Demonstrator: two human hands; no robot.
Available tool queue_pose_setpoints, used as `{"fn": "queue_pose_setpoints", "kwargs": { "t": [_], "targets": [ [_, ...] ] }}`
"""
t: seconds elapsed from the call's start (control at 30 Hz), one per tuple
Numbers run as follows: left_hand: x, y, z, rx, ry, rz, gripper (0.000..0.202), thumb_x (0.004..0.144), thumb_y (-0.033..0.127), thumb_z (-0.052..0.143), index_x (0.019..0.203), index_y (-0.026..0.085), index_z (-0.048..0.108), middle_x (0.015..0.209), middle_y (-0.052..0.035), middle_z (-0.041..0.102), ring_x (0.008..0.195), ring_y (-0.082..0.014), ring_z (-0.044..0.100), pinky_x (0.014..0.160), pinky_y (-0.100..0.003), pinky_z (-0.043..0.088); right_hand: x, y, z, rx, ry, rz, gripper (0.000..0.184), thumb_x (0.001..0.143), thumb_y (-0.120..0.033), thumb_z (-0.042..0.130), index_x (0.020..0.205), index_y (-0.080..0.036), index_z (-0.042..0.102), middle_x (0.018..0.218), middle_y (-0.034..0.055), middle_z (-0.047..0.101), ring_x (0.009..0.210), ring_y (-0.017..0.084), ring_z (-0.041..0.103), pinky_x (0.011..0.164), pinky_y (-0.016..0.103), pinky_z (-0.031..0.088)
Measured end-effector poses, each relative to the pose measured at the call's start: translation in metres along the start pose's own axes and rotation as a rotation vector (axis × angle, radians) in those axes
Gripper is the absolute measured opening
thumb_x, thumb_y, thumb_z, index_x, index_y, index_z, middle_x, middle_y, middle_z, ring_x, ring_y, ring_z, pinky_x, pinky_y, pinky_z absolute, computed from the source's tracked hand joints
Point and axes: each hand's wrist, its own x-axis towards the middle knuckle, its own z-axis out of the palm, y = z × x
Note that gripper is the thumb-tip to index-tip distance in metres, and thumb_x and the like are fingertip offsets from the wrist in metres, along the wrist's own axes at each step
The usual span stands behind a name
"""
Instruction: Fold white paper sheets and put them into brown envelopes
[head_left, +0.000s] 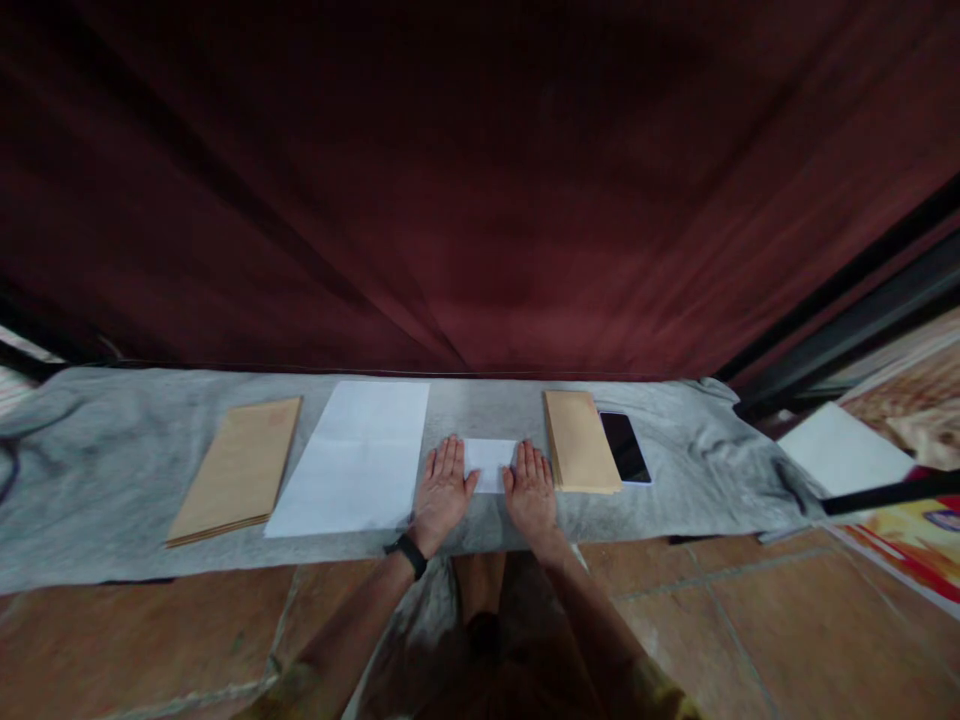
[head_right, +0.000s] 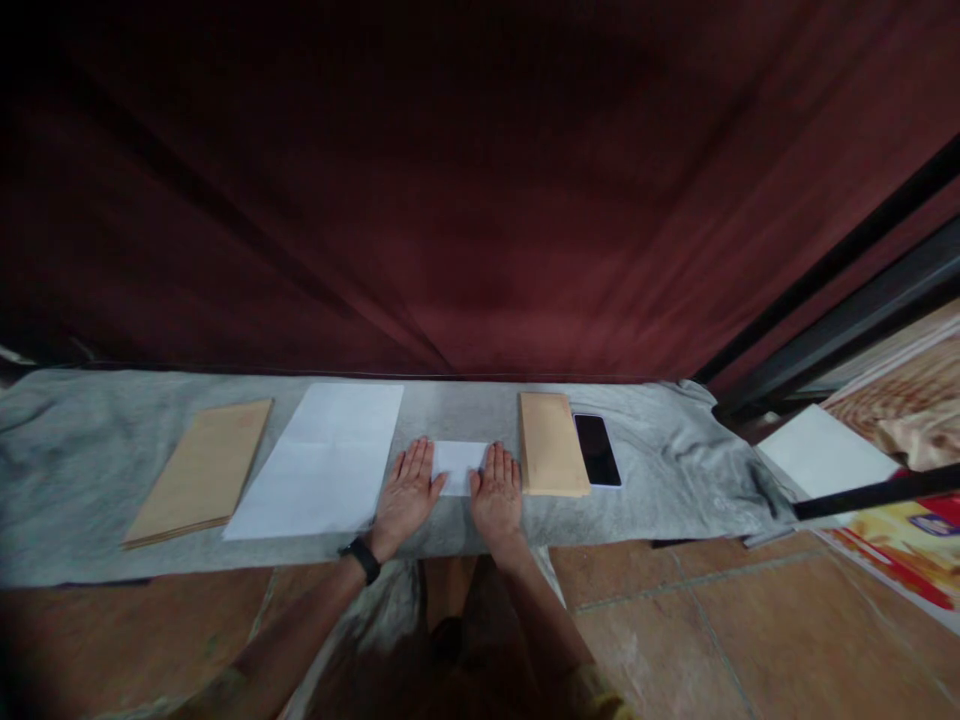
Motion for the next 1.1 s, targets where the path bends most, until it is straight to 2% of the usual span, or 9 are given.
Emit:
{"fn": "queue_pose_setpoints", "kwargs": {
  "t": [0.1, 0.23, 0.37, 0.5, 0.7, 0.83, 0.93, 1.1],
  "targets": [
    [-0.005, 0.001, 0.001, -0.015, 0.028, -0.019, 0.068, 0.104, 0.045, 0.029, 0.16, 0.006, 0.027, 0.163, -0.0203, 0.035, 0.153, -0.0305, 0.03, 0.124, -0.053, 0.026, -0.002, 0.003, -0.004, 0.0, 0.029, -0.001, 0.057, 0.107, -0.031, 0.032, 0.159, -0.005, 0.032, 0.159, 0.0216, 0.041, 0.146, 0.031, 0.042, 0.119, 0.05, 0.031],
    [-0.016, 0.011, -0.002, -0.031, 0.059, -0.006, 0.063, 0.104, 0.041, 0.033, 0.16, 0.011, 0.029, 0.166, -0.0159, 0.029, 0.156, -0.0307, 0.022, 0.124, -0.055, 0.026, -0.003, -0.007, -0.01, 0.017, 0.017, -0.078, 0.057, 0.108, -0.03, 0.031, 0.159, -0.006, 0.031, 0.163, 0.0185, 0.035, 0.15, 0.028, 0.035, 0.121, 0.047, 0.03],
    [-0.029, 0.023, -0.004, -0.03, -0.013, 0.078, 0.057, 0.103, 0.03, 0.034, 0.158, 0.015, 0.036, 0.167, -0.0108, 0.031, 0.157, -0.0278, 0.019, 0.126, -0.055, 0.023, -0.007, -0.022, -0.011, 0.052, -0.08, -0.167, 0.053, 0.107, -0.029, 0.032, 0.157, -0.01, 0.038, 0.163, 0.0142, 0.036, 0.151, 0.026, 0.034, 0.122, 0.046, 0.029],
    [-0.035, 0.027, -0.002, -0.023, -0.045, 0.056, 0.057, 0.103, 0.033, 0.034, 0.155, 0.011, 0.04, 0.165, -0.0161, 0.033, 0.156, -0.0291, 0.023, 0.126, -0.054, 0.024, -0.011, -0.02, -0.009, 0.033, -0.094, -0.137, 0.053, 0.107, -0.032, 0.036, 0.156, -0.012, 0.041, 0.162, 0.0147, 0.039, 0.149, 0.027, 0.038, 0.121, 0.048, 0.029],
    [-0.047, 0.027, 0.002, -0.014, 0.073, -0.049, 0.071, 0.103, 0.049, 0.036, 0.157, 0.004, 0.032, 0.163, -0.0229, 0.033, 0.154, -0.0334, 0.027, 0.122, -0.053, 0.032, -0.014, -0.003, -0.008, -0.013, 0.021, -0.113, 0.058, 0.107, -0.036, 0.036, 0.156, -0.005, 0.038, 0.159, 0.0203, 0.042, 0.147, 0.029, 0.04, 0.121, 0.047, 0.03],
    [-0.059, 0.028, 0.001, 0.006, 0.073, -0.071, 0.075, 0.102, 0.052, 0.037, 0.157, 0.001, 0.031, 0.162, -0.026, 0.034, 0.153, -0.0351, 0.029, 0.122, -0.053, 0.033, -0.014, 0.0, -0.006, -0.014, 0.062, -0.112, 0.058, 0.107, -0.037, 0.036, 0.155, -0.004, 0.038, 0.157, 0.021, 0.045, 0.147, 0.028, 0.04, 0.12, 0.047, 0.029],
    [-0.06, 0.028, -0.004, 0.024, 0.037, -0.057, 0.074, 0.103, 0.051, 0.037, 0.155, -0.001, 0.034, 0.162, -0.0265, 0.033, 0.153, -0.035, 0.029, 0.122, -0.054, 0.032, -0.015, 0.0, -0.005, -0.008, 0.08, -0.127, 0.059, 0.107, -0.037, 0.038, 0.155, -0.004, 0.037, 0.156, 0.022, 0.046, 0.146, 0.028, 0.041, 0.119, 0.047, 0.031],
    [-0.043, 0.031, -0.015, 0.054, -0.011, -0.067, 0.062, 0.105, 0.043, 0.032, 0.152, 0.005, 0.044, 0.161, -0.0206, 0.037, 0.152, -0.032, 0.034, 0.123, -0.052, 0.033, -0.014, 0.0, -0.006, 0.006, 0.098, -0.132, 0.057, 0.107, -0.036, 0.041, 0.153, -0.004, 0.041, 0.154, 0.022, 0.048, 0.143, 0.031, 0.044, 0.117, 0.048, 0.035]
  ]
}}
